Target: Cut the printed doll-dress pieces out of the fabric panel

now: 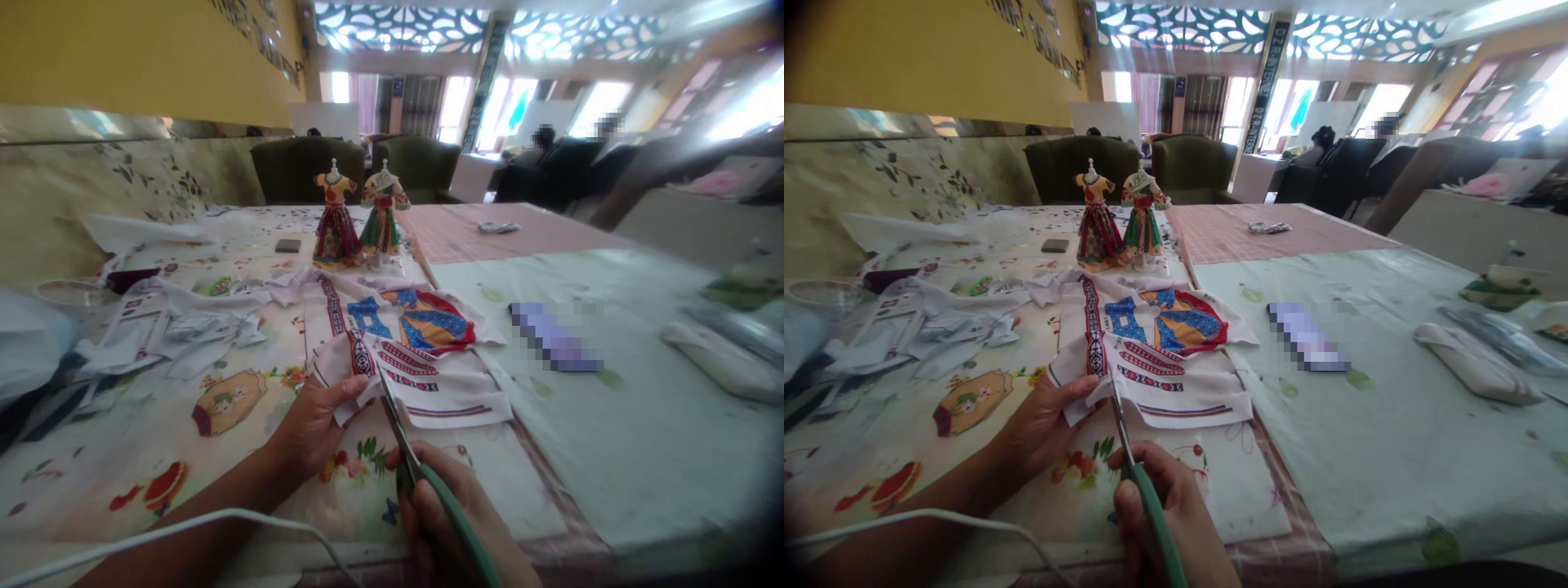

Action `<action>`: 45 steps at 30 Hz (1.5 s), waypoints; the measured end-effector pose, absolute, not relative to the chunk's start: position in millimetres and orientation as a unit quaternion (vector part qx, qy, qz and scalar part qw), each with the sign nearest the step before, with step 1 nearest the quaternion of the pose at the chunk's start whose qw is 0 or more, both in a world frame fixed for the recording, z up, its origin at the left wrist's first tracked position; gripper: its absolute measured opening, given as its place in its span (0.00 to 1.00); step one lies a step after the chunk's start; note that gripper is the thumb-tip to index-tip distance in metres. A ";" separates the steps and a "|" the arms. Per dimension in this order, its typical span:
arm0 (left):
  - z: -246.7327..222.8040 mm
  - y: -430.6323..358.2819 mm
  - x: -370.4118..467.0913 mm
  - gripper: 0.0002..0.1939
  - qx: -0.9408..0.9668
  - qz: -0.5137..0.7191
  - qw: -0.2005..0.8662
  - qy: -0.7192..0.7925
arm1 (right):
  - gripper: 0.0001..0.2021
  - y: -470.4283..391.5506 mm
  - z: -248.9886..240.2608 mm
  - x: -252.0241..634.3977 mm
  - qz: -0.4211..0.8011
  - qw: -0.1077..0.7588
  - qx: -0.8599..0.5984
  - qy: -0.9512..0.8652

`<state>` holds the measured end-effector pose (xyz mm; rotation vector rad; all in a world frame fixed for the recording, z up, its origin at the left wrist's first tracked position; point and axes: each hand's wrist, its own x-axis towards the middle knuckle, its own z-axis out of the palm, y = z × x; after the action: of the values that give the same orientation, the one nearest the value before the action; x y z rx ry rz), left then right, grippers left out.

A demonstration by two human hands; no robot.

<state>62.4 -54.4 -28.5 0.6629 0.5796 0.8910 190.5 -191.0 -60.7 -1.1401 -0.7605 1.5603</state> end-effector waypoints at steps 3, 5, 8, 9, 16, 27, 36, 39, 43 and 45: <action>-27.2 -55.4 62.7 0.35 0.317 0.417 0.809 0.266 | 0.37 -189.8 -66.3 190.8 0.639 0.519 -0.459 -0.334; -26.1 -55.4 63.2 0.36 0.325 0.426 0.803 0.261 | 0.36 -189.3 -70.4 191.3 0.637 0.524 -0.451 -0.341; -25.4 -55.7 63.5 0.35 0.333 0.438 0.791 0.268 | 0.35 -189.0 -72.9 191.6 0.639 0.524 -0.448 -0.342; -25.3 -55.9 63.4 0.35 0.335 0.439 0.789 0.271 | 0.35 -189.1 -71.9 191.4 0.640 0.525 -0.445 -0.342; -25.5 -57.5 62.4 0.34 0.339 0.430 0.794 0.265 | 0.32 -192.5 -56.3 187.2 0.663 0.535 -0.432 -0.297; -25.1 -58.3 64.3 0.35 0.334 0.434 0.793 0.269 | 0.32 -191.6 -62.3 184.6 0.661 0.529 -0.446 -0.291; -30.8 -57.9 62.1 0.36 0.349 0.434 0.780 0.285 | 0.34 -190.6 -60.0 184.0 0.643 0.543 -0.445 -0.306; -28.8 -58.3 62.4 0.35 0.355 0.434 0.785 0.263 | 0.35 -190.3 -59.8 184.3 0.641 0.544 -0.443 -0.312; -28.8 -57.5 63.4 0.34 0.368 0.430 0.786 0.249 | 0.35 -191.1 -58.1 184.4 0.650 0.542 -0.436 -0.307; -29.9 -57.1 63.6 0.34 0.370 0.432 0.785 0.246 | 0.34 -191.7 -56.8 184.0 0.657 0.543 -0.433 -0.294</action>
<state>63.6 -57.1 -29.9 0.7977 0.5298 0.9319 184.0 -191.7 -56.8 -1.0271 -0.6989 1.5588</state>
